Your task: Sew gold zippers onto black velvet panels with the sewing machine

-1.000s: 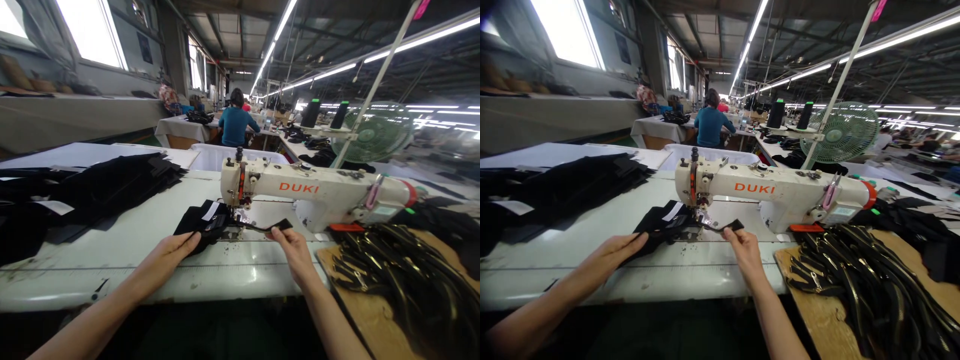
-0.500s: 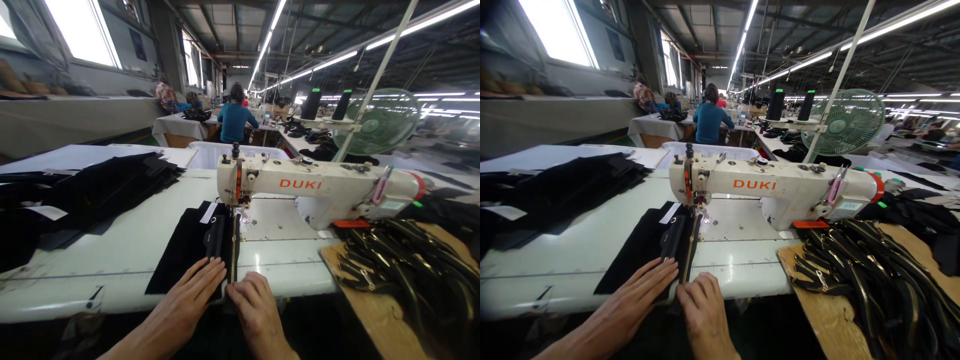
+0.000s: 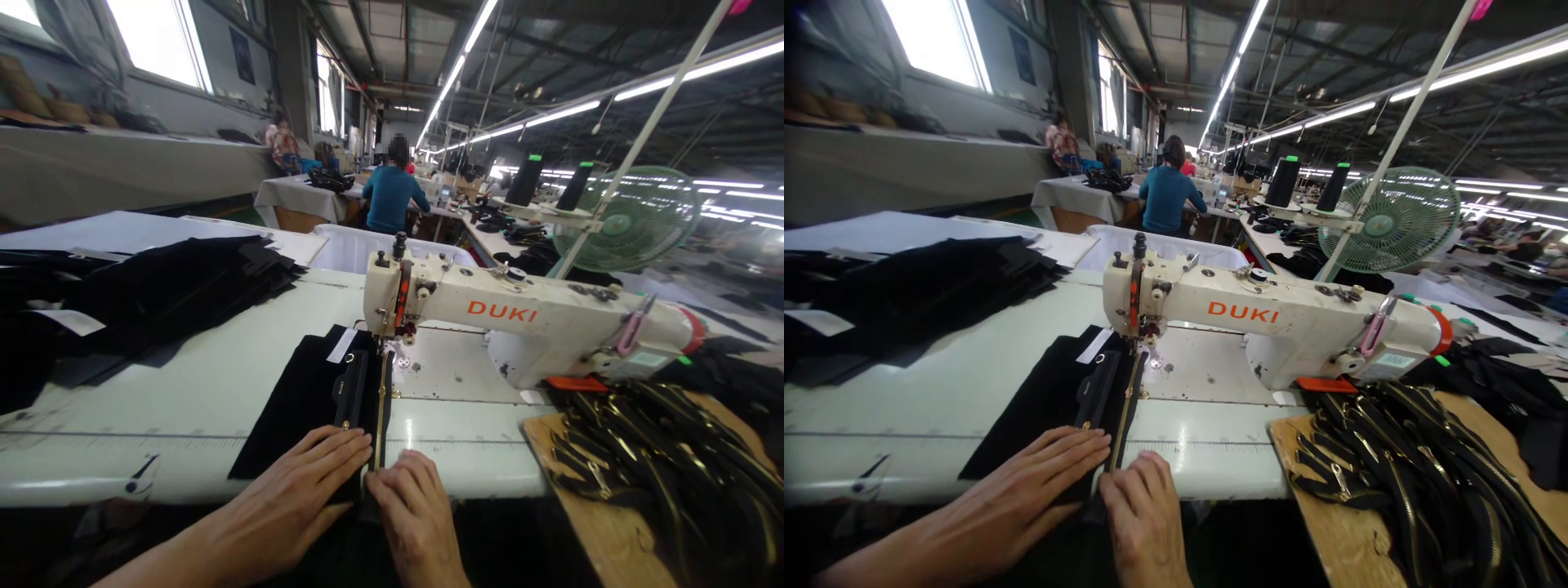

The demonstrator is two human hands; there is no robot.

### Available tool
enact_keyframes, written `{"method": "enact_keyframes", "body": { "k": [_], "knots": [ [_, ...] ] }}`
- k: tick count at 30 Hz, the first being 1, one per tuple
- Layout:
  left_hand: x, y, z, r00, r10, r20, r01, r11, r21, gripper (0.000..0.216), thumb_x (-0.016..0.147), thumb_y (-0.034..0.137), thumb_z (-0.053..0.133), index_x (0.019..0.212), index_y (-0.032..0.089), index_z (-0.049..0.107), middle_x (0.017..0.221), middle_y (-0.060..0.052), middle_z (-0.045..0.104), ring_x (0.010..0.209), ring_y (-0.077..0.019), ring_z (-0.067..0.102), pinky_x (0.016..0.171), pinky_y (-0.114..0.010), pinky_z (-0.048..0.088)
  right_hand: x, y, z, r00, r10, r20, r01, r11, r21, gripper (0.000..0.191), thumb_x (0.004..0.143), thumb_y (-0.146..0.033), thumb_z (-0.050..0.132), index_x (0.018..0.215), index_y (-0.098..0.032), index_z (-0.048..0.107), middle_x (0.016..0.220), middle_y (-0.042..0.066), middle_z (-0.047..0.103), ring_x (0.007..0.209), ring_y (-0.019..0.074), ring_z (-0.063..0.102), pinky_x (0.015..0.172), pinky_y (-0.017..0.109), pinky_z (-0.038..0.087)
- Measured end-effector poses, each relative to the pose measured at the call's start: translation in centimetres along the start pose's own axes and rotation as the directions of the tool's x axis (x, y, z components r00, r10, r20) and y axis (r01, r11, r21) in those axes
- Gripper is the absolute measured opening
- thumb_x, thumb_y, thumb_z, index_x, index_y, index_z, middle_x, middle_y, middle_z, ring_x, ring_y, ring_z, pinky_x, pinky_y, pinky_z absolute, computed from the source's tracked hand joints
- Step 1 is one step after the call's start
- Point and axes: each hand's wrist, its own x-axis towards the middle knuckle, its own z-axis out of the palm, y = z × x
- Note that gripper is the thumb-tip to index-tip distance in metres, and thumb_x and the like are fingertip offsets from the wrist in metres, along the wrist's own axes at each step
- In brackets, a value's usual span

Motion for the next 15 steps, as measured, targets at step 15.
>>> {"method": "enact_keyframes", "body": {
  "k": [15],
  "knots": [
    [2.6,-1.9,-2.4,0.978,0.209,-0.013,-0.209,0.977,-0.038,0.055,0.094,0.017,0.058,0.147,0.022,0.042,0.152,-0.004,0.046,0.141,-0.0206,0.040,0.122,-0.040,0.013,8.0,8.1,0.8,0.910,0.135,0.391,-0.118,0.991,-0.066,0.067,0.080,0.008,0.045,0.138,-0.025,0.052,0.124,0.007,0.062,0.111,0.0232,0.057,0.095,0.039,0.052]
  ]
}}
